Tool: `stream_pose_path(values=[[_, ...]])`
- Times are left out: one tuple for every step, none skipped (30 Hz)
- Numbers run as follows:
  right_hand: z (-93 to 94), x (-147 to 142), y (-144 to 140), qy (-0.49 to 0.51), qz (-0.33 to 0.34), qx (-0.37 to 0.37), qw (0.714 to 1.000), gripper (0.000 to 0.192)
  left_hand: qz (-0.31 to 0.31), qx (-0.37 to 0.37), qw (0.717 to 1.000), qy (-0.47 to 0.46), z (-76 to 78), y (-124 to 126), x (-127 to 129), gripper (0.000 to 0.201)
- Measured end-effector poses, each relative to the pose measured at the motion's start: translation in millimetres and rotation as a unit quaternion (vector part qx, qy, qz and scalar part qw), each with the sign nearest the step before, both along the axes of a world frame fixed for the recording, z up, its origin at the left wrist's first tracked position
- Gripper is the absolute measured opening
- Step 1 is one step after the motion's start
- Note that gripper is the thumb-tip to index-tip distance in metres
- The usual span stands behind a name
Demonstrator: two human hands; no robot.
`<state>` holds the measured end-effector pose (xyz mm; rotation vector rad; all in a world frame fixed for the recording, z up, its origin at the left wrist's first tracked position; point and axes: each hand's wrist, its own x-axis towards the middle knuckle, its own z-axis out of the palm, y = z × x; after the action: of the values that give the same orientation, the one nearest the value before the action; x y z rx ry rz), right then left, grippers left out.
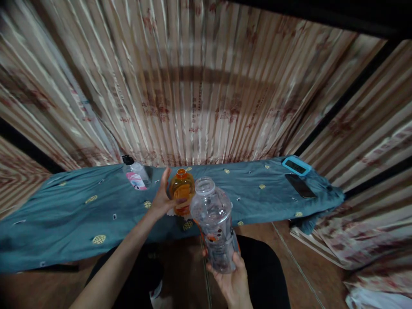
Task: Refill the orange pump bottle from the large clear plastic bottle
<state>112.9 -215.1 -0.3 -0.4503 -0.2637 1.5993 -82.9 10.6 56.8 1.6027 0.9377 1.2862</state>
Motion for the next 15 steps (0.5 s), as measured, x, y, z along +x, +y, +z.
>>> stream_pose_path(values=[[1.9, 2.2, 1.4, 0.001, -0.012, -0.013, 1.000, 0.032, -0.013, -0.010, 1.000, 0.001, -4.7, 6.2, 7.0, 0.121], [6.0, 3.0, 3.3, 0.003, -0.034, -0.038, 0.999, 0.033, -0.021, -0.016, 1.000, 0.001, -8.8, 10.0, 12.9, 0.115], [11.6, 2.7, 5.6, 0.007, -0.063, -0.072, 0.995, 0.037, -0.026, -0.018, 0.999, -0.002, -12.4, 11.8, 17.4, 0.107], [17.7, 1.6, 8.2, 0.008, -0.096, -0.115, 0.989, 0.044, -0.027, -0.018, 0.999, -0.006, -15.3, 12.1, 20.5, 0.096], [23.2, 0.4, 10.8, 0.005, -0.132, -0.156, 0.979, 0.051, -0.025, -0.017, 0.999, -0.009, -17.4, 11.2, 22.1, 0.085], [26.9, -0.5, 13.3, -0.002, -0.151, -0.177, 0.973, 0.054, -0.020, -0.016, 1.000, -0.012, -18.6, 9.7, 22.5, 0.076], [28.3, -0.6, 15.5, -0.018, -0.152, -0.174, 0.973, 0.054, -0.011, -0.015, 1.000, -0.014, -19.0, 7.8, 22.1, 0.069], [27.0, 0.2, 17.2, -0.036, -0.138, -0.151, 0.978, 0.051, -0.001, -0.015, 1.000, -0.011, -18.7, 5.8, 21.4, 0.066], [23.4, 1.7, 18.5, -0.052, -0.111, -0.117, 0.986, 0.047, 0.012, -0.014, 1.000, -0.007, -17.8, 4.0, 20.6, 0.065], [18.4, 3.7, 19.5, -0.063, -0.087, -0.082, 0.991, 0.043, 0.023, -0.010, 1.000, 0.003, -16.6, 2.4, 20.2, 0.064], [12.8, 5.5, 20.3, -0.068, -0.070, -0.055, 0.994, 0.039, 0.035, -0.001, 0.999, 0.015, -15.2, 1.2, 20.3, 0.063], [7.9, 6.9, 21.2, -0.069, -0.058, -0.038, 0.995, 0.037, 0.047, 0.014, 0.998, 0.026, -13.9, 0.3, 20.9, 0.063], [4.6, 7.4, 22.4, -0.068, -0.054, -0.035, 0.996, 0.034, 0.059, 0.024, 0.997, 0.037, -12.9, -0.2, 22.0, 0.064], [3.5, 6.7, 23.9, -0.068, -0.055, -0.038, 0.995, 0.033, 0.066, 0.035, 0.996, 0.044, -12.3, -0.6, 23.4, 0.066], [4.8, 5.0, 25.9, -0.070, -0.059, -0.047, 0.995, 0.033, 0.069, 0.043, 0.995, 0.050, -12.1, -0.7, 24.9, 0.067]])
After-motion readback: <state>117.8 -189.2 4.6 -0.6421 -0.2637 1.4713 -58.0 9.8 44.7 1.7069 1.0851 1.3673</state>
